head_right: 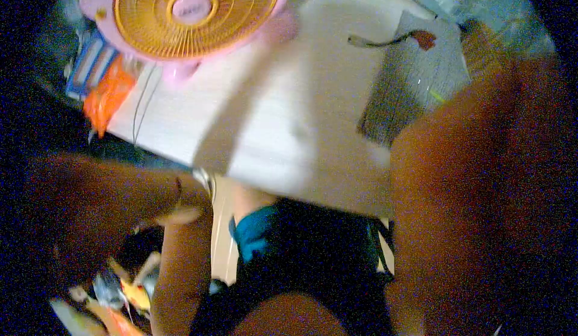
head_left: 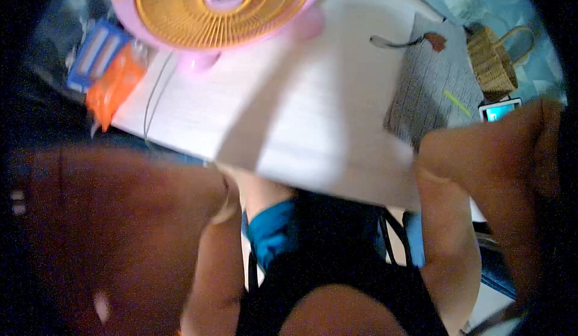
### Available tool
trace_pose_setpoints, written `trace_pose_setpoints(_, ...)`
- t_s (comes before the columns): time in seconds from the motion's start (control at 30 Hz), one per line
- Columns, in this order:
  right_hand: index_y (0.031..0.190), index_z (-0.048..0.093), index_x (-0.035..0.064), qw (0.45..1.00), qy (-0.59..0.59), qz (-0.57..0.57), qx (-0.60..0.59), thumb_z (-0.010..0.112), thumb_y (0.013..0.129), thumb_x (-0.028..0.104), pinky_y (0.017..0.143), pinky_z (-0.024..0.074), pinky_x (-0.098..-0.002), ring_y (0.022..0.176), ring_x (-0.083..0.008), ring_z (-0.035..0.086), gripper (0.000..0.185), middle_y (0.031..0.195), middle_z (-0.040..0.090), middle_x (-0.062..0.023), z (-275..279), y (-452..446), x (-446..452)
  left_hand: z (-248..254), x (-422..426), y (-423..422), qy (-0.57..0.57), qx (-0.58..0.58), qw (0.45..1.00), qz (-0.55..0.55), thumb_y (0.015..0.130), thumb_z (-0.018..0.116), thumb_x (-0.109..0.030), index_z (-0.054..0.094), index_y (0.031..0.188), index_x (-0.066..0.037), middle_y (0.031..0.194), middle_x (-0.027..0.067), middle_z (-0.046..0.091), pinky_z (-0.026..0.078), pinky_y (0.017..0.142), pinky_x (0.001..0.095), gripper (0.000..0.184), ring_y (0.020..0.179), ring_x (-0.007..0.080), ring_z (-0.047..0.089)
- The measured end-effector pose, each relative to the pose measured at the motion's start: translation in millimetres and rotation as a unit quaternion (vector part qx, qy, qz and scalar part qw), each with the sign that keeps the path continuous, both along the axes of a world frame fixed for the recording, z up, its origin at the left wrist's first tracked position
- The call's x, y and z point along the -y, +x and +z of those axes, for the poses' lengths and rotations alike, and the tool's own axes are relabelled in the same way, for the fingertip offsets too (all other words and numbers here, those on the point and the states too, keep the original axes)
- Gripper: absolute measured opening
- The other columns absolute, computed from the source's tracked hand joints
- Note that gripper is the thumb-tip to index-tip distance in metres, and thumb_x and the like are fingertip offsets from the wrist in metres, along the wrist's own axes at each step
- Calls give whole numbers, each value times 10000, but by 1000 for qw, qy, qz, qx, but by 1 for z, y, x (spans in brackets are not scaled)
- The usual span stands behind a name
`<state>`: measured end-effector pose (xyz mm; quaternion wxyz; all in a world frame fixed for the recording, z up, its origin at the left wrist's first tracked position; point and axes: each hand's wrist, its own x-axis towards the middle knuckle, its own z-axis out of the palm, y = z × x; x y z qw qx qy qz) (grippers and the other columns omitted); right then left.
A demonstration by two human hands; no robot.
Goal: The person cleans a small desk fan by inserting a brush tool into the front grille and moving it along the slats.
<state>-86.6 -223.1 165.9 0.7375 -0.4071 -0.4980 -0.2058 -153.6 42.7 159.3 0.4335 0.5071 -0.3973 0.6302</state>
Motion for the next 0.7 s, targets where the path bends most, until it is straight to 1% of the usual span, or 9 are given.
trace_pose_setpoints(0.1, 842, 497, 80, 1000, 2, -26, 5, 627, 728, 89, 563, 414, -241, 600, -113, 504, 173, 668, 518, -32, -5, -15, -6, 1, -3, -2, -23, 26, 999, 3, 827, 487, -88, 478, 821, -4, 736, 110, 537, 403, 582, 231, 84, 629, 154, 500)
trace_pose_setpoints(0.3, 884, 509, 63, 987, -22, -150, -58, 619, 746, 73, 570, 436, -245, 621, -123, 529, 178, 699, 546, -49, -24, -14, -18, -16, -2, 33, -36, -3, 995, 95, 831, 485, -67, 472, 817, 2, 718, 112, 537, 409, 560, 220, 72, 603, 151, 505)
trace_pose_setpoints(0.37, 899, 513, 58, 970, -54, -218, -98, 617, 752, 68, 573, 443, -246, 629, -126, 538, 180, 709, 555, -55, -36, -2, -32, -38, 9, 38, -74, -107, 990, 51, 833, 485, -60, 470, 816, 4, 712, 113, 538, 411, 553, 217, 69, 594, 150, 507)
trace_pose_setpoints(0.4, 906, 515, 55, 959, -73, -247, -120, 615, 755, 65, 574, 446, -247, 632, -128, 542, 182, 714, 560, -58, -43, -6, -33, -53, 25, 20, -143, -204, 965, -81, 852, 475, -59, 469, 821, -1, 721, 87, 531, 405, 575, 196, 66, 620, 105, 493)
trace_pose_setpoints(0.43, 913, 517, 52, 947, -95, -269, -146, 614, 758, 62, 575, 450, -247, 636, -129, 546, 184, 720, 565, -61, -51, -1, -35, -67, 25, 17, -130, -292, 943, -91, 868, 474, -66, 471, 833, -6, 742, 52, 519, 405, 573, 191, 70, 626, 75, 474)
trace_pose_setpoints(0.5, 927, 521, 47, 930, -156, -282, -177, 612, 764, 57, 578, 457, -249, 643, -132, 555, 188, 730, 574, -66, -63, -3, -35, -88, 26, 20, -127, -375, 915, -77, 861, 495, -60, 478, 895, -17, 734, 12, 501, 417, 570, 193, 57, 616, 65, 465)
trace_pose_setpoints(0.57, 946, 568, 43, 910, -243, -276, -189, 587, 797, 117, 571, 452, -248, 630, -116, 543, 167, 703, 575, -52, -80, -10, -20, -105, 34, 14, -137, -456, 873, -101, 857, 498, -50, 469, 957, -22, 699, 2, 482, 423, 564, 189, 108, 602, 62, 455)
trace_pose_setpoints(0.63, 1000, 593, 49, 860, -398, -263, -181, 549, 829, 182, 569, 448, -255, 615, -104, 535, 222, 699, 582, -41, -93, -12, -8, -119, 29, 15, -95, -498, 858, -85, 857, 500, -88, 455, 1052, -14, 674, 18, 483, 404, 548, 204, 214, 600, 77, 467)
trace_pose_setpoints(0.7, 1017, 602, 52, 805, -512, -187, -236, 522, 841, 210, 571, 445, -260, 608, -103, 530, 250, 659, 579, -36, -97, -19, -2, -119, 34, 12, -64, -535, 838, -89, 865, 476, -55, 502, 1019, -17, 705, 7, 514, 400, 541, 185, 160, 578, 56, 429)
